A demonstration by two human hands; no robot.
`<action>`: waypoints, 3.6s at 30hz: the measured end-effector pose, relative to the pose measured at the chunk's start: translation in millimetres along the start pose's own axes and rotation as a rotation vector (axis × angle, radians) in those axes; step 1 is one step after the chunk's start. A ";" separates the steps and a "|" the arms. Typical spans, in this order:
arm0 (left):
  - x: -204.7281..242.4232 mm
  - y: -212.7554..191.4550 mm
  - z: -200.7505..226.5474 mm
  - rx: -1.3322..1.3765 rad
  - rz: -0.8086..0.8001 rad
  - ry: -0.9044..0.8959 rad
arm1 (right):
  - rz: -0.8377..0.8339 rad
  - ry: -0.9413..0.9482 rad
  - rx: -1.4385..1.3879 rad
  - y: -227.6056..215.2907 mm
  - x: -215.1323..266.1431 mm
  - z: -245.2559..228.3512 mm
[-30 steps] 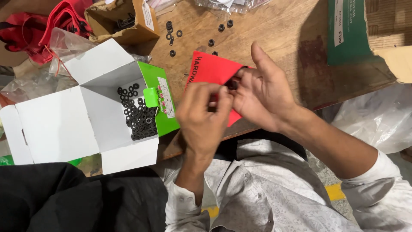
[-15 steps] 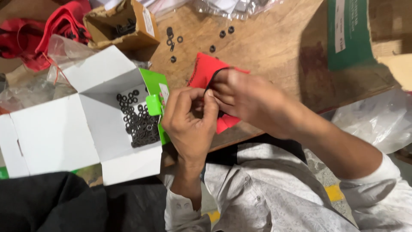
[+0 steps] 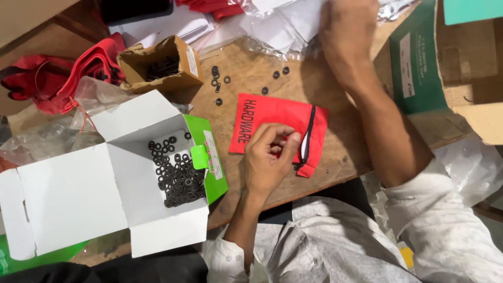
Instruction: Counting black washers and packing them into a red hardware bag and cardboard boxes.
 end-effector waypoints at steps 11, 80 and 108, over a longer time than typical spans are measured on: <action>-31.7 -21.0 11.8 -0.109 0.168 -0.010 | -0.465 -0.239 -0.852 -129.1 -5.2 -76.9; -34.2 -40.3 1.9 0.682 0.083 0.253 | -0.893 0.306 -1.519 -40.7 40.0 -60.7; 1.3 -3.8 -0.3 0.461 -0.023 0.023 | -0.819 0.262 -1.105 -110.0 91.3 -44.7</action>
Point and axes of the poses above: each hand's wrist, its own x-axis away from the middle knuckle, its own y-axis out of the palm, z = x × y, the point moved 6 cm from there along -x, towards the middle knuckle, and after that the axes turned 9 degrees about x, right-handed, at the moved point
